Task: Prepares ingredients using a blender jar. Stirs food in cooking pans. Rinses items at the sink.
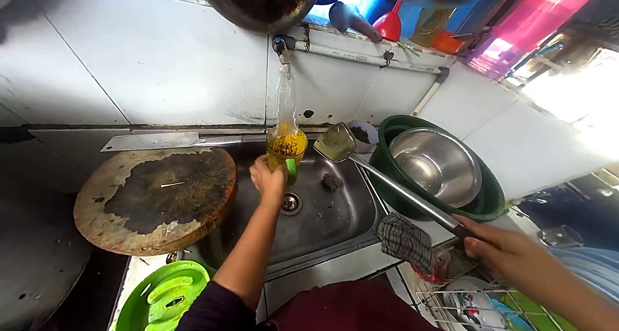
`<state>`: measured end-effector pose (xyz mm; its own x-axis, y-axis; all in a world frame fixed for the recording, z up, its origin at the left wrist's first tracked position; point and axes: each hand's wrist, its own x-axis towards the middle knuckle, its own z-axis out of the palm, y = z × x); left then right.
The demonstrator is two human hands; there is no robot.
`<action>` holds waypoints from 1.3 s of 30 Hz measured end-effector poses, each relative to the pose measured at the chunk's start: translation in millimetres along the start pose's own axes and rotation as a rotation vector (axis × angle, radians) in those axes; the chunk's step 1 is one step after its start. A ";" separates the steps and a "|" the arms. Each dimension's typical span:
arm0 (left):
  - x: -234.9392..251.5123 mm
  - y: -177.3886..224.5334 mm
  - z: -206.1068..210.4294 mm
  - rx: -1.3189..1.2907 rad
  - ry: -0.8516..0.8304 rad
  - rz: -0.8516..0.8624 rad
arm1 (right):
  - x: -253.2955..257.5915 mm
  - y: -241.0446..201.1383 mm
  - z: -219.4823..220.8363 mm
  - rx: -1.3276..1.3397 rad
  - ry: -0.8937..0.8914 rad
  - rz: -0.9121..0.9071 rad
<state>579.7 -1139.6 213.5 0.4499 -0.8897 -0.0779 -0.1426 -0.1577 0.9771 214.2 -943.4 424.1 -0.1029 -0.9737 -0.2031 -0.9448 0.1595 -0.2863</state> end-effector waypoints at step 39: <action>131.7 235.7 -6.4 0.991 0.020 0.767 | 163.2 -126.3 -45.2 0.290 -0.502 0.247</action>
<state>611.0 -1291.2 434.9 -0.0306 -0.8894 0.4562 -0.9704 0.1358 0.1997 302.7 -1129.8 469.5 -0.0824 -0.7191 -0.6900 -0.7820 0.4759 -0.4026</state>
